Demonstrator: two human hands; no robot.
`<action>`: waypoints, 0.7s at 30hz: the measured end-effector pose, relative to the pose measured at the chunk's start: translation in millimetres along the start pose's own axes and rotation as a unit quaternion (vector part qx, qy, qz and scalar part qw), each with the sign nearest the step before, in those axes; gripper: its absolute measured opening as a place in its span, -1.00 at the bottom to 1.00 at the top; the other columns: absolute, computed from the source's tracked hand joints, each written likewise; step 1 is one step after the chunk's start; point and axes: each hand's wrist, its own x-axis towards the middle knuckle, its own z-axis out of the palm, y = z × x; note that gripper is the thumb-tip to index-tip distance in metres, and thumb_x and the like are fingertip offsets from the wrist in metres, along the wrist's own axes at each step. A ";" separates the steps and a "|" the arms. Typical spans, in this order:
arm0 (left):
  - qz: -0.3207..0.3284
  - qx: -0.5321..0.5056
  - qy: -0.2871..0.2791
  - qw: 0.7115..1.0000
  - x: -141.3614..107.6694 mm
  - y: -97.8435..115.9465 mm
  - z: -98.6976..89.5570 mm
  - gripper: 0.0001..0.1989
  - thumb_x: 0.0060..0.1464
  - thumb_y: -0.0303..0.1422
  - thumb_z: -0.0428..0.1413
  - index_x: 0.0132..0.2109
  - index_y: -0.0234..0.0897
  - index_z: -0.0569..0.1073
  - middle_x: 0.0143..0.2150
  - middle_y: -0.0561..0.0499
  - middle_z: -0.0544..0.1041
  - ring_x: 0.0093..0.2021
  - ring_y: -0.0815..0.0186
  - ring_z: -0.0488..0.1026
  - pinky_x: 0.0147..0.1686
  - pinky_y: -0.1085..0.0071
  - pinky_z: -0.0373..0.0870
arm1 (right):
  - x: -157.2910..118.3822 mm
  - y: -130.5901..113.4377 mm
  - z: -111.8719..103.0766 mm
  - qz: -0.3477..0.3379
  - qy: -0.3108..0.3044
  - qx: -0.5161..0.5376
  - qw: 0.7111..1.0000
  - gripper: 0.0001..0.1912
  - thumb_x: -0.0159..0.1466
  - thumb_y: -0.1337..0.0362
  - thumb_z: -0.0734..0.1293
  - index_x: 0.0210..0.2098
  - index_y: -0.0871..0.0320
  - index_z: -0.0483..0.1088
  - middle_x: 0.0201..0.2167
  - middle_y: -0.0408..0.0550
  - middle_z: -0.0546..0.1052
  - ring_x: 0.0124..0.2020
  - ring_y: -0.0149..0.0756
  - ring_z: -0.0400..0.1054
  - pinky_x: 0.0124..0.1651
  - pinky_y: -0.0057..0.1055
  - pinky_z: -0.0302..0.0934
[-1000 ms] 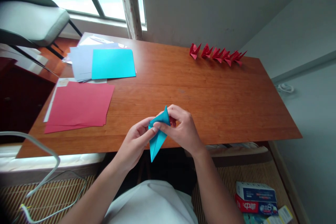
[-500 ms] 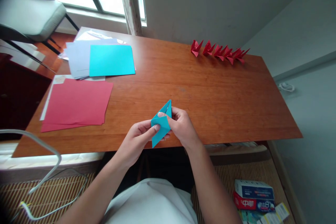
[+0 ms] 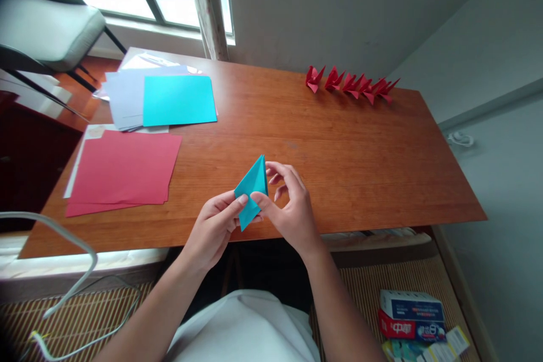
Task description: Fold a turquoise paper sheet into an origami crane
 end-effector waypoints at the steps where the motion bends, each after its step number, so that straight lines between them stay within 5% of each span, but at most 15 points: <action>1: 0.004 0.002 0.001 1.000 0.2 -0.3 0.3 -0.70 0.15 -0.16 0.27 -0.12 -0.30 0.66 -0.34 -0.06 0.65 -0.35 0.25 0.59 -0.22 0.34 0.52 | -0.7 -1.2 0.5 -0.034 0.022 -0.031 0.999 -0.55 0.25 0.16 0.46 0.11 0.00 0.40 -0.04 -0.02 0.47 -0.12 -0.24 0.36 -0.24 -0.36 0.31; 9: 0.030 0.028 0.003 0.999 -0.6 -1.7 4.3 -0.72 0.18 -0.20 0.25 -0.07 -0.30 0.66 -0.21 -0.10 0.67 -0.21 0.18 0.60 -0.16 0.33 0.52 | 3.1 -7.1 1.4 -0.101 0.090 -0.079 0.988 -0.68 0.27 0.29 0.41 0.03 0.00 0.46 -0.12 -0.05 0.46 -0.19 -0.26 0.35 -0.28 -0.33 0.31; 16: 0.069 0.074 0.022 0.995 -3.0 -0.6 10.7 -0.76 0.16 -0.22 0.27 -0.12 -0.27 0.68 -0.25 -0.05 0.67 -0.23 0.19 0.58 -0.09 0.29 0.50 | 3.1 -9.5 5.3 -0.069 0.074 -0.063 0.993 -0.61 0.29 0.28 0.41 0.10 -0.03 0.41 -0.21 -0.13 0.54 -0.28 -0.30 0.42 -0.22 -0.31 0.35; 21: 0.089 0.075 0.040 0.992 -2.9 1.5 12.4 -0.77 0.12 -0.22 0.30 -0.16 -0.26 0.68 -0.27 -0.01 0.65 -0.26 0.24 0.54 -0.18 0.39 0.44 | 0.7 -18.7 4.8 -0.140 0.029 -0.119 0.982 -0.87 0.32 0.33 0.38 -0.17 0.00 0.54 -0.25 -0.09 0.53 -0.25 -0.27 0.41 -0.23 -0.28 0.37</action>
